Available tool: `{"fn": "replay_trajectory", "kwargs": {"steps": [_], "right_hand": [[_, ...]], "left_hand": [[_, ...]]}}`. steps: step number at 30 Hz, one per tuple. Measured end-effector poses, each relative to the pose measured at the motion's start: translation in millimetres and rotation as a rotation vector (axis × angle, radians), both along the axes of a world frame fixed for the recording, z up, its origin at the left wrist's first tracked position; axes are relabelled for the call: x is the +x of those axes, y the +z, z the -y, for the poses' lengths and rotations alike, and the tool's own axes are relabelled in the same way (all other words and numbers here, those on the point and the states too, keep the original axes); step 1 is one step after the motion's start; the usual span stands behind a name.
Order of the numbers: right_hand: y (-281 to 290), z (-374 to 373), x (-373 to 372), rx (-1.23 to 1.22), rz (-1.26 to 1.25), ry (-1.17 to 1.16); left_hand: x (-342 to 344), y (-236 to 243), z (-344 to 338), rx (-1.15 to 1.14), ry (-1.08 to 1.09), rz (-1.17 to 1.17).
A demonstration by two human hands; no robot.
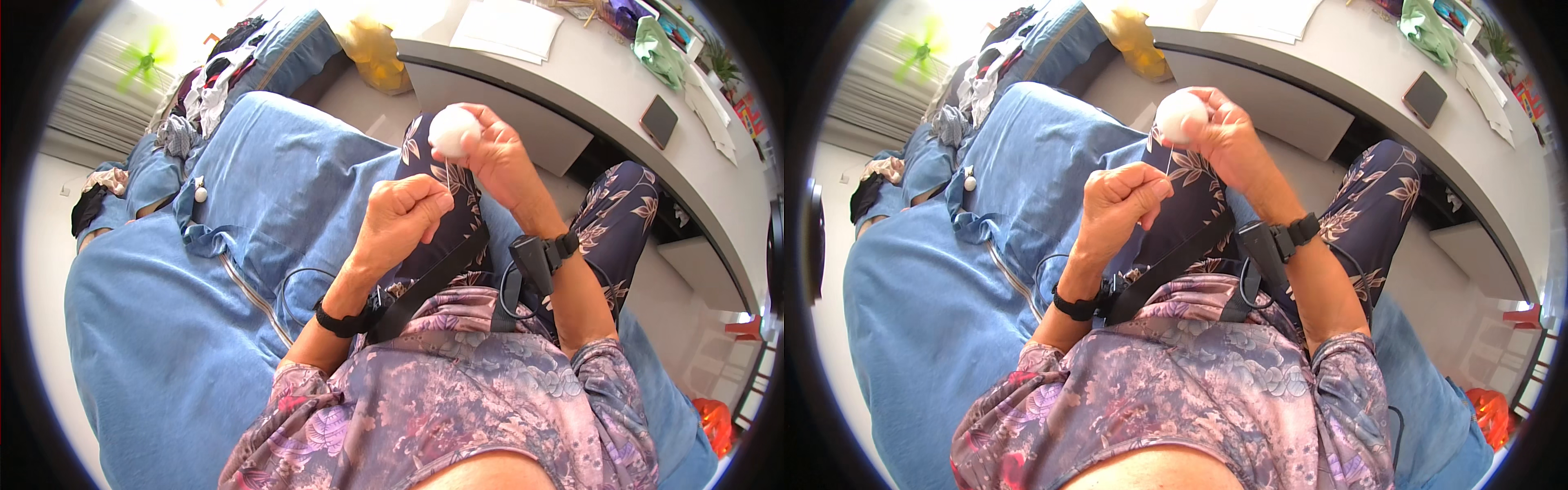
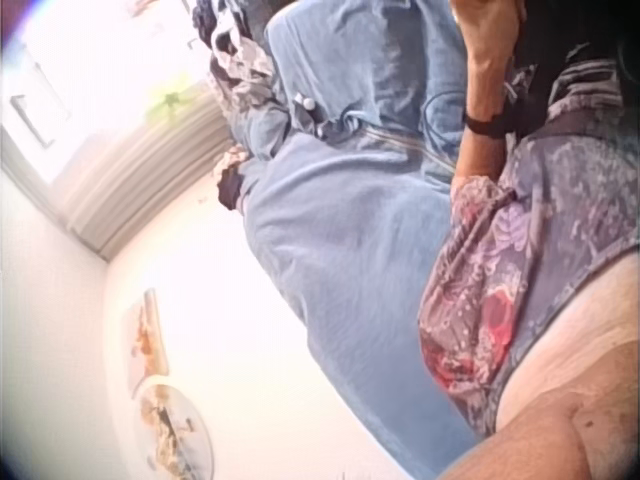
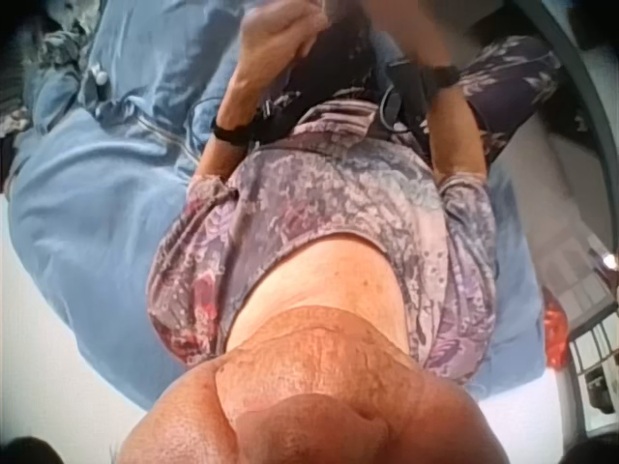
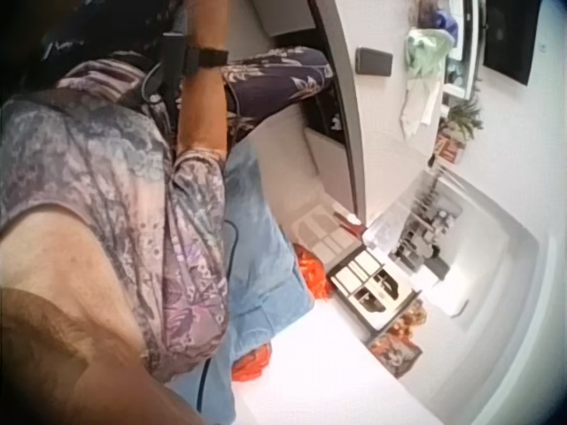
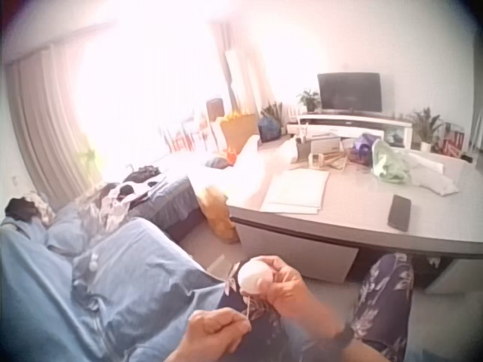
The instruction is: Sewing a white object with a needle and thread while sitting on a bed.
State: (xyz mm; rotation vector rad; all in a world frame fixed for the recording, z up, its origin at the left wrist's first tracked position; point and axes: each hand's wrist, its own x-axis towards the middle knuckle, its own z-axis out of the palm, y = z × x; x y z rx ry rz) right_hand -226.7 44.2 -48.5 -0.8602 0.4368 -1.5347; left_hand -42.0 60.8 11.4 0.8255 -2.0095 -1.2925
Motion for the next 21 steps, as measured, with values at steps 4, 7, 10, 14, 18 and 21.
{"fn": "replay_trajectory", "kwargs": {"steps": [4, 7, 10, 14, 18, 21], "right_hand": [[11, -10, 7, 0.044, -0.365, -0.004], [10, -12, 10, -0.037, -0.458, 0.073], [11, -14, 8, -0.115, -0.539, 0.128], [20, -18, 6, -0.059, -0.407, 0.358], [23, -22, 4, -0.026, -0.313, 0.377], [21, -22, 1, -0.073, -0.308, 0.37]], "left_hand": [[5, 15, 9, 0.076, 0.062, -0.097], [7, 20, 24, 0.208, 0.124, -0.245], [9, 12, 38, 0.17, 0.145, -0.229], [15, 0, 44, 0.114, 0.134, -0.161], [14, -3, 40, 0.157, 0.162, -0.154], [11, -1, 39, 0.241, 0.162, -0.127]]}}
